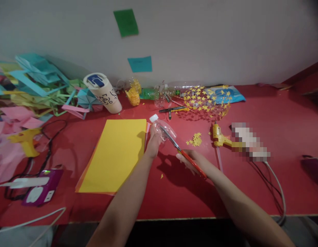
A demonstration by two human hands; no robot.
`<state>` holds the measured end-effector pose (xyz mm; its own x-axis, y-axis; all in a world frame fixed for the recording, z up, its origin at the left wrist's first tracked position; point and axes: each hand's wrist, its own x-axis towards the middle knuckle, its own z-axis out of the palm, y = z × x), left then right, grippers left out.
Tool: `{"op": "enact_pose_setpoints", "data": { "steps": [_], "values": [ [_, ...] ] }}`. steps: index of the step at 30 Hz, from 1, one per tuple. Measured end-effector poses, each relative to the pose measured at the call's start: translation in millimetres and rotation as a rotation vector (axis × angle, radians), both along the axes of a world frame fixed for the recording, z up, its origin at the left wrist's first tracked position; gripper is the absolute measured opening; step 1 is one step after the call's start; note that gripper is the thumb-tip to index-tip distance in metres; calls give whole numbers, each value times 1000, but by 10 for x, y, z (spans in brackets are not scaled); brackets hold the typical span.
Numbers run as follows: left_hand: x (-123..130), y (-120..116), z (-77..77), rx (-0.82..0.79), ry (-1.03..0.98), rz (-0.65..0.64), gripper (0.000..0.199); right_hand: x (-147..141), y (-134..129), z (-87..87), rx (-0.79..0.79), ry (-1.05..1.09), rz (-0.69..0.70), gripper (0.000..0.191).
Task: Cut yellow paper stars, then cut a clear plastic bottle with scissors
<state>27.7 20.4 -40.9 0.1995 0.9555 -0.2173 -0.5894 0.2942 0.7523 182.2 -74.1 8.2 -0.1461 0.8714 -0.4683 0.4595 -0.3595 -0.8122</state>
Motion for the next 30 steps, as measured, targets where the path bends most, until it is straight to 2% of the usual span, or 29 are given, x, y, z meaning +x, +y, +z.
{"op": "enact_pose_setpoints", "data": {
  "steps": [5,10,16,24,30],
  "values": [
    [-120,128,89,-1,-94,149,31,47,-12,57,127,-94,41,57],
    [-174,157,135,-66,-140,162,28,148,22,33,255,-302,86,58],
    [-143,134,223,-112,-151,164,23,102,24,75,188,-476,167,53],
    [-81,95,227,-52,-140,133,26,2,5,117,151,-433,174,52],
    [-64,83,229,-83,-140,143,25,13,-9,102,143,-382,180,53]
  ]
}}
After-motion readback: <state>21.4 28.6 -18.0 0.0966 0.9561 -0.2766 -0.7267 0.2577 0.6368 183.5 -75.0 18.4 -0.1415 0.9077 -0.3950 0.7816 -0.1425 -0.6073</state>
